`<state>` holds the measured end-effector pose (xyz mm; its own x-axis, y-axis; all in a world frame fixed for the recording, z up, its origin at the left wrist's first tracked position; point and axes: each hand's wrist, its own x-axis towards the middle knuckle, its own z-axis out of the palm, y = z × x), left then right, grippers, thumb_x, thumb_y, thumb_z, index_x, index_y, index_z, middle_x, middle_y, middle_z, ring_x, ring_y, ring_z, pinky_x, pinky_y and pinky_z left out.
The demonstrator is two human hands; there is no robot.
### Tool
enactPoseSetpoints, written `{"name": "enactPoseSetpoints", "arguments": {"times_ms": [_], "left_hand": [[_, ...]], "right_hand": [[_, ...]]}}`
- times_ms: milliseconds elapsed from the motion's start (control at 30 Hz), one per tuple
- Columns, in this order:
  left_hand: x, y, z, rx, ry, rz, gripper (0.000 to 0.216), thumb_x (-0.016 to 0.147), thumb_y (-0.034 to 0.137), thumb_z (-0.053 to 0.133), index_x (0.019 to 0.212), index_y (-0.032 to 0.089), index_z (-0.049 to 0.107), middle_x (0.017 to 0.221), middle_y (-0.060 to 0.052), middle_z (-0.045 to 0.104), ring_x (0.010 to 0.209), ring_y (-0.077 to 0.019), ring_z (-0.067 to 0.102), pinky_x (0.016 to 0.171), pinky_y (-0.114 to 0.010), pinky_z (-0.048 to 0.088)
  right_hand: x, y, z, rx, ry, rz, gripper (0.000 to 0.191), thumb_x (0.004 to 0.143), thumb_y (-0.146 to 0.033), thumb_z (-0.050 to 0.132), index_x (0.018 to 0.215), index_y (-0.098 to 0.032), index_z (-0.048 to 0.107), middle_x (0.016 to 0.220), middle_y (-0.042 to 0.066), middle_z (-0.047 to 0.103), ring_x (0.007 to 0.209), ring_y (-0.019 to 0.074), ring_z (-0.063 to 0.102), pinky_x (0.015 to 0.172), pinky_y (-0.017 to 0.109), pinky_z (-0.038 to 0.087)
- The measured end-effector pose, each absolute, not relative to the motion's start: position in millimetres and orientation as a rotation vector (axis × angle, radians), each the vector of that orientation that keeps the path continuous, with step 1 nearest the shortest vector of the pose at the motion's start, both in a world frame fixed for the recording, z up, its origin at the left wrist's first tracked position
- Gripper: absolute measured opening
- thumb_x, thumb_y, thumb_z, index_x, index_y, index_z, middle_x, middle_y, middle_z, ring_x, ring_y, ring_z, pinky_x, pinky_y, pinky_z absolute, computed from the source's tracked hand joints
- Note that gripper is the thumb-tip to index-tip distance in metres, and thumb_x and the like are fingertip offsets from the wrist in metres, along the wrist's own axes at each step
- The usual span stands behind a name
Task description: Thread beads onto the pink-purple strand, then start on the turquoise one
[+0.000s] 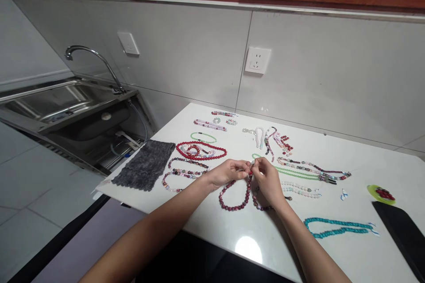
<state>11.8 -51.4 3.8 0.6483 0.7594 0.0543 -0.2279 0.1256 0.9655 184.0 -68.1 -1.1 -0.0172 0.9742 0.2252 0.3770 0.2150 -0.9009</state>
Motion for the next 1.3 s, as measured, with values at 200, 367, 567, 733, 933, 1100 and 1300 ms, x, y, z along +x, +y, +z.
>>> {"name": "enactPoseSetpoints", "arguments": {"times_ms": [200,367,567,733,933,1100,1300], "left_hand": [[12.5,-53.0,6.3,1.234,0.505,0.763,0.028,0.071,0.038,0.073,0.072,0.013,0.060,0.096,-0.007,0.056,0.091,-0.0184,0.050,0.082,-0.028,0.035],[13.0,-55.4,8.7,1.276,0.499,0.761,0.025,0.073,0.036,0.072,0.071,0.013,0.060,0.092,-0.007,0.055,0.093,-0.0189,0.050,0.086,-0.030,0.035],[13.8,-56.0,8.4,1.301,0.520,0.749,0.023,0.070,0.034,0.073,0.072,0.014,0.061,0.096,-0.007,0.055,0.096,-0.0199,0.049,0.091,-0.032,0.034],[14.0,-55.5,7.2,1.333,0.544,0.749,0.026,0.067,0.037,0.075,0.073,0.014,0.063,0.097,-0.007,0.055,0.092,-0.0192,0.049,0.086,-0.031,0.035],[12.5,-53.9,9.0,1.255,0.572,0.756,0.029,0.072,0.040,0.071,0.079,0.014,0.060,0.077,-0.001,0.049,0.066,-0.0100,0.040,0.064,-0.024,0.031],[12.3,-49.5,5.8,1.025,0.708,0.849,0.029,0.076,0.038,0.069,0.091,0.016,0.061,0.088,-0.002,0.054,0.064,-0.0066,0.043,0.063,-0.023,0.033],[10.4,-43.4,-3.2,0.903,0.741,0.885,0.026,0.077,0.037,0.069,0.090,0.015,0.062,0.101,-0.007,0.062,0.088,-0.0137,0.055,0.069,-0.023,0.038]], "right_hand": [[185.7,-66.8,-3.5,-1.343,-1.570,0.734,0.012,0.083,-0.031,0.049,0.077,-0.020,0.047,0.072,-0.001,0.056,0.063,0.0142,0.048,0.061,0.026,0.036],[186.7,-66.5,-4.2,-1.377,-1.576,0.690,0.012,0.084,-0.030,0.049,0.077,-0.021,0.046,0.071,-0.002,0.055,0.063,0.0136,0.048,0.060,0.025,0.035],[187.5,-65.9,-4.9,-1.397,-1.572,0.659,0.013,0.084,-0.030,0.050,0.076,-0.021,0.045,0.070,-0.002,0.055,0.062,0.0130,0.047,0.060,0.025,0.035],[188.0,-65.1,-5.7,-1.398,-1.555,0.654,0.013,0.082,-0.031,0.050,0.075,-0.021,0.045,0.070,-0.001,0.055,0.062,0.0136,0.047,0.061,0.025,0.036],[186.4,-66.8,-1.3,-1.364,-1.538,0.693,0.012,0.083,-0.032,0.049,0.079,-0.021,0.049,0.074,0.001,0.057,0.065,0.0151,0.049,0.064,0.027,0.038],[185.8,-69.6,5.0,-1.247,-1.554,0.837,0.015,0.087,-0.033,0.048,0.080,-0.020,0.051,0.073,0.001,0.056,0.069,0.0157,0.052,0.067,0.028,0.040],[192.6,-66.1,9.1,-1.232,-1.564,0.951,0.026,0.084,-0.044,0.055,0.082,-0.018,0.060,0.079,0.004,0.063,0.073,0.0178,0.056,0.070,0.029,0.043]]}}
